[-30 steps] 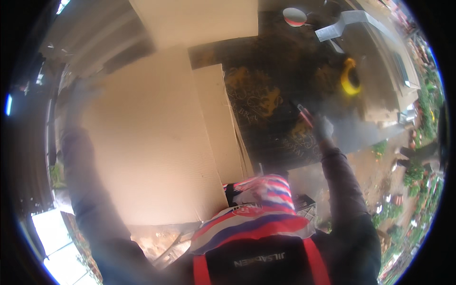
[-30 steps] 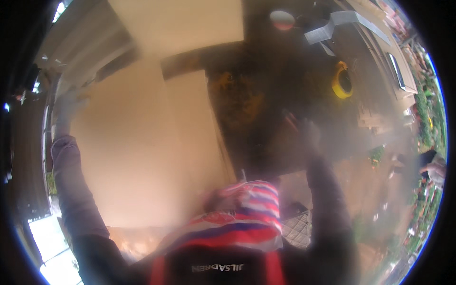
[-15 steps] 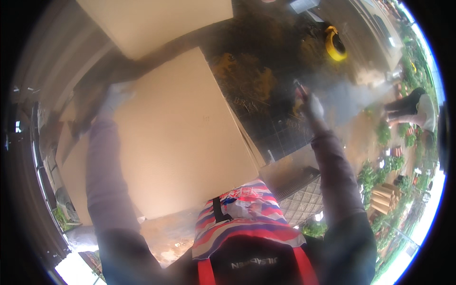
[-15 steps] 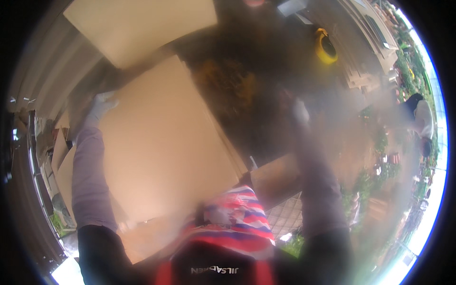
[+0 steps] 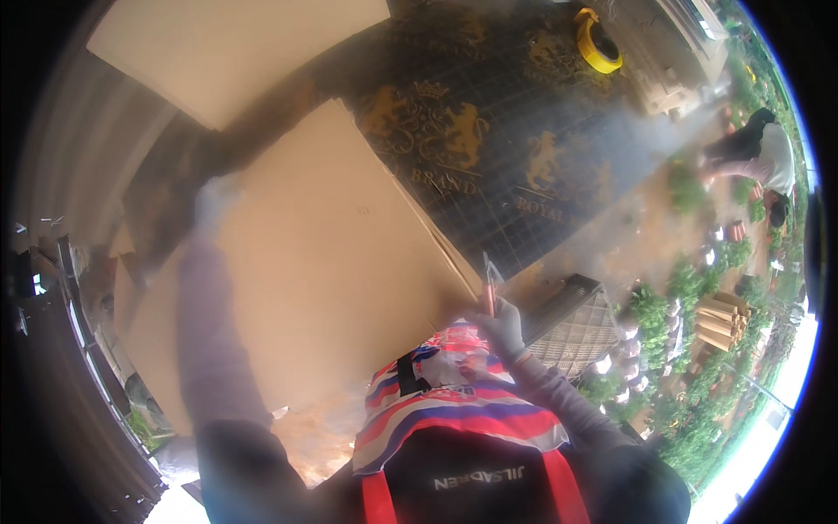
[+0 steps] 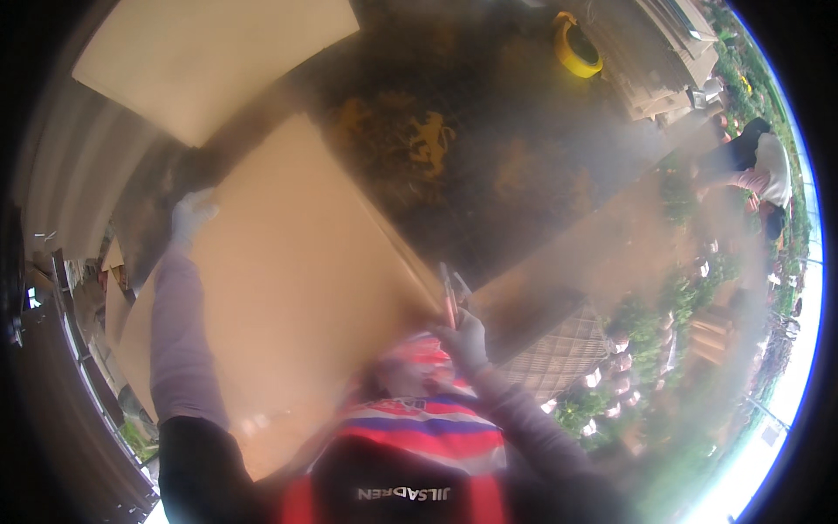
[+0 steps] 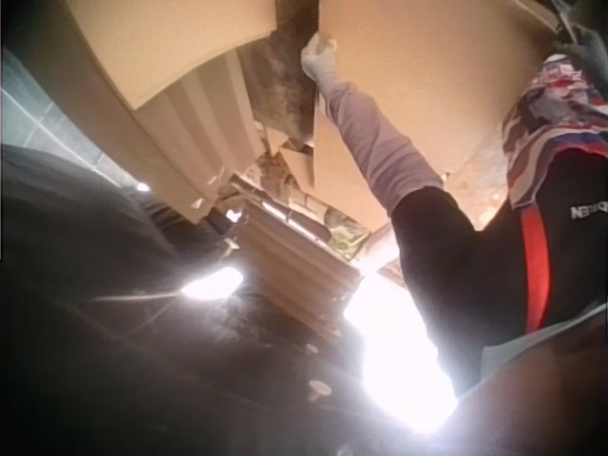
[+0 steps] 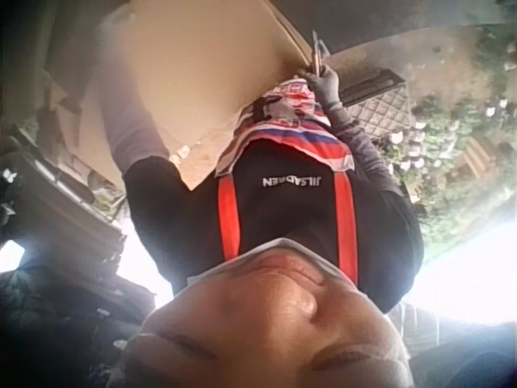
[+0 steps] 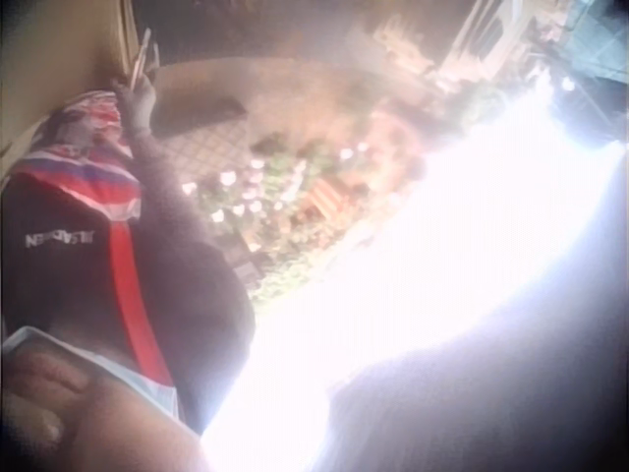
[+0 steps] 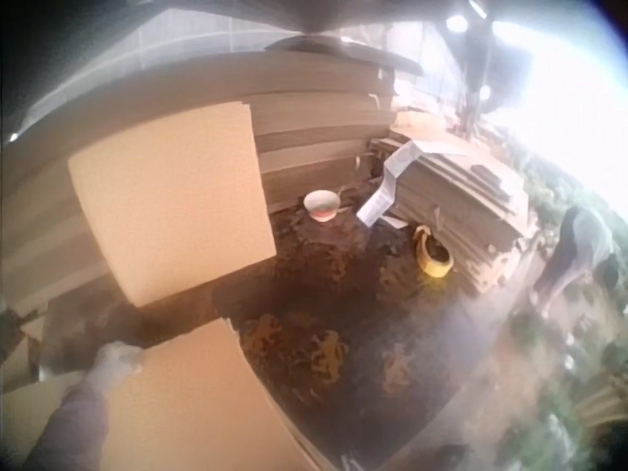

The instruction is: The person uses a utility knife to cut a large sheet of cardboard into smaller pieces. They also briefly handle a potted plant and a smartphone during the process.

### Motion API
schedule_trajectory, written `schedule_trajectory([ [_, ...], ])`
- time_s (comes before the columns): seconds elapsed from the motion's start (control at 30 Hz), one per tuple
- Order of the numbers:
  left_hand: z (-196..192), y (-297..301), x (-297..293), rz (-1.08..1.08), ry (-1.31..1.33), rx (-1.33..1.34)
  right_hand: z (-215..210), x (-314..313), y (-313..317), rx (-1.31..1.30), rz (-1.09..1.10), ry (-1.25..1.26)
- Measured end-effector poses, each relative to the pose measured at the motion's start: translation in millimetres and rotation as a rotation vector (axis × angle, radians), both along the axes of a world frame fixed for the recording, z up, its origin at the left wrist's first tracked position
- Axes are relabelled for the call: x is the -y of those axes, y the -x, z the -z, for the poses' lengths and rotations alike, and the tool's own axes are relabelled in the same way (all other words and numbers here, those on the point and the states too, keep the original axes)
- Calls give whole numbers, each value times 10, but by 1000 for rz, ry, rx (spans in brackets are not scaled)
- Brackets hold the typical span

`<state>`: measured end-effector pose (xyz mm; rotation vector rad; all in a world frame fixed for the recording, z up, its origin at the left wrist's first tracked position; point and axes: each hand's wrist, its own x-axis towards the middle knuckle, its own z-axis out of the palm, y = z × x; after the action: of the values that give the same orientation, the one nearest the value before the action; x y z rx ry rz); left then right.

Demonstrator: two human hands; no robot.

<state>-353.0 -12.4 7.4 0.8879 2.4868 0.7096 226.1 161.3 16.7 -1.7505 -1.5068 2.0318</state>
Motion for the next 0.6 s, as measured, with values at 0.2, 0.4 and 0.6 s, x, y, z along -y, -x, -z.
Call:
schedule_trajectory([
  [0.2,99,-169,-7,-26,-40,-137,32,-29,16,88,-59,-85],
  [0.4,127,-117,23,3,-10,-175,97,-6,-18,85,-86,-44],
  [0.6,101,-48,-45,78,-67,-204,139,24,-62,26,-43,-31],
])
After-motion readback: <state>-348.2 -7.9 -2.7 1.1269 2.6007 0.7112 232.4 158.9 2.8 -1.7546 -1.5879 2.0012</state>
